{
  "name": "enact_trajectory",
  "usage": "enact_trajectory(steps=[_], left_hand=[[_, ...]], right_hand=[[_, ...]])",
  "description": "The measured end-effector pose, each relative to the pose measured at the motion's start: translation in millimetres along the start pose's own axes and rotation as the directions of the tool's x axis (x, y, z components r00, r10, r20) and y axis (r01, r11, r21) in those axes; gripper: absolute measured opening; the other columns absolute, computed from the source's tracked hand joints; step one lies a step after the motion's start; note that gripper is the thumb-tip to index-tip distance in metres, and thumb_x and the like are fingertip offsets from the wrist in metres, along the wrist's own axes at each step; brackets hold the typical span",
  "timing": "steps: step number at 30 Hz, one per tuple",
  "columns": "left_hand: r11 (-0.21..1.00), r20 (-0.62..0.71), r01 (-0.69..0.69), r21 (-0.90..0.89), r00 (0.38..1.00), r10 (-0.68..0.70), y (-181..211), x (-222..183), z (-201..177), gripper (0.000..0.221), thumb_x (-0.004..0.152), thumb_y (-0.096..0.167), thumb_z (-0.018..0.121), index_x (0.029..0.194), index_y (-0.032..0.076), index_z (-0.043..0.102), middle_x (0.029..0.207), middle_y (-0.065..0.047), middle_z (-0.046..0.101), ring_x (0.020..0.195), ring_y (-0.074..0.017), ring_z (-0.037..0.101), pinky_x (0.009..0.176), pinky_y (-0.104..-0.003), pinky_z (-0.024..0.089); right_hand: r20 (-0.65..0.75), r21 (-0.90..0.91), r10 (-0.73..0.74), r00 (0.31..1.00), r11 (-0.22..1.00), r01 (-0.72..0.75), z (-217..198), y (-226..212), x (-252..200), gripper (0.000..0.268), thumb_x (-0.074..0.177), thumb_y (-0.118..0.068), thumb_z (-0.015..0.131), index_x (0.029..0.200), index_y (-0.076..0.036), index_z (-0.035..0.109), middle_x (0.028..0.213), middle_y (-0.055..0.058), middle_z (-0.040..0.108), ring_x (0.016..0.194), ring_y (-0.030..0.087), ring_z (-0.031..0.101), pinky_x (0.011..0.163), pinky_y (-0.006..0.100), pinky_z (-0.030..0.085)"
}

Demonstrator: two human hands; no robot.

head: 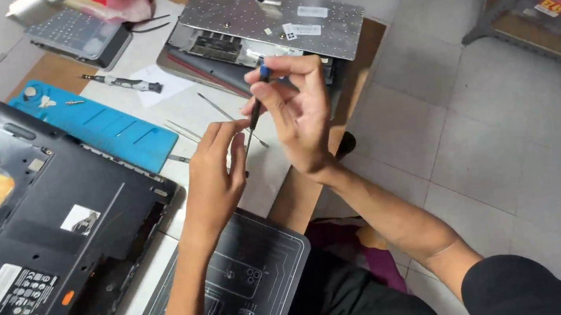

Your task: The person disassembles a laptop by removing the top panel, detaching the internal keyboard, and using a screwdriver to remove internal screws and components.

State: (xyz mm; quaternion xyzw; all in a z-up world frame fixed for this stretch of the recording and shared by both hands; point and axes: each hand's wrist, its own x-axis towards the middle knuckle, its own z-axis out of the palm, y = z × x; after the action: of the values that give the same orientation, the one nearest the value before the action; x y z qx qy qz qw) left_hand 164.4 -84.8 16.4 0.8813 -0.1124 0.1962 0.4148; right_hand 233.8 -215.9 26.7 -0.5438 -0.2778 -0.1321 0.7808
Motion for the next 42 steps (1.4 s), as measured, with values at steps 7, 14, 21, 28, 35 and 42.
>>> enact_trajectory(steps=[7,14,21,28,35,42], left_hand=[[0.955,0.016,0.124,-0.268,0.992,-0.124,0.1,16.1,20.4,0.026,0.104,0.010,0.044,0.121,0.004,0.063,0.110,-0.010,0.073,0.103,-0.0212,0.071,0.090,-0.033,0.054],[0.959,0.048,0.157,-0.234,0.988,-0.150,-15.8,23.1,46.1,0.033,0.105,0.025,0.050,0.132,0.009,0.062,0.119,-0.011,0.070,0.107,-0.0219,0.068,0.088,-0.035,0.054],[0.964,0.056,0.204,-0.170,0.979,-0.197,-18.6,35.8,61.1,0.034,0.104,0.025,0.051,0.132,0.009,0.064,0.115,-0.009,0.068,0.090,-0.0209,0.066,0.079,-0.034,0.050],[0.974,0.073,0.183,-0.135,0.982,-0.174,-18.1,43.9,71.9,0.031,0.101,0.014,0.059,0.132,0.010,0.062,0.110,-0.010,0.064,0.084,-0.0221,0.065,0.079,-0.035,0.051],[0.978,-0.005,0.195,-0.075,0.981,-0.196,-21.3,18.3,45.9,0.021,0.098,0.002,0.060,0.117,0.005,0.068,0.101,-0.009,0.063,0.072,-0.0242,0.063,0.070,-0.035,0.048],[0.953,-0.254,0.270,0.134,0.939,-0.230,-3.7,-62.2,-31.6,0.020,0.094,0.000,0.067,0.111,0.010,0.072,0.092,-0.011,0.063,0.072,-0.0317,0.069,0.064,-0.045,0.057]], right_hand=[[-0.033,-0.120,-0.072,0.997,0.990,0.068,-30.4,-0.9,23.7,0.020,0.107,-0.011,0.061,0.122,-0.008,0.048,0.110,0.017,0.064,0.073,0.028,0.073,0.068,0.031,0.062],[-0.080,-0.180,0.017,0.997,0.983,-0.031,-42.0,17.7,52.1,0.020,0.104,-0.018,0.062,0.118,-0.011,0.050,0.103,0.013,0.067,0.064,0.023,0.072,0.058,0.028,0.060],[-0.194,-0.204,0.212,0.958,0.946,-0.251,-64.8,52.8,59.7,0.023,0.098,-0.026,0.067,0.113,-0.016,0.053,0.098,0.006,0.070,0.062,0.017,0.075,0.055,0.023,0.056],[-0.211,-0.105,0.235,0.949,0.959,-0.261,-72.3,57.2,60.0,0.023,0.100,-0.021,0.066,0.117,-0.013,0.053,0.103,0.011,0.074,0.063,0.019,0.073,0.057,0.023,0.053],[-0.081,-0.054,0.193,0.978,0.979,-0.198,-35.8,17.8,40.5,0.024,0.103,-0.022,0.062,0.119,-0.012,0.049,0.103,0.015,0.069,0.070,0.024,0.075,0.070,0.030,0.063],[0.210,0.154,0.126,0.970,0.975,-0.160,21.4,19.1,-26.0,0.053,0.102,0.001,0.068,0.142,-0.006,0.035,0.116,0.022,0.063,0.094,0.032,0.076,0.083,0.039,0.069]])
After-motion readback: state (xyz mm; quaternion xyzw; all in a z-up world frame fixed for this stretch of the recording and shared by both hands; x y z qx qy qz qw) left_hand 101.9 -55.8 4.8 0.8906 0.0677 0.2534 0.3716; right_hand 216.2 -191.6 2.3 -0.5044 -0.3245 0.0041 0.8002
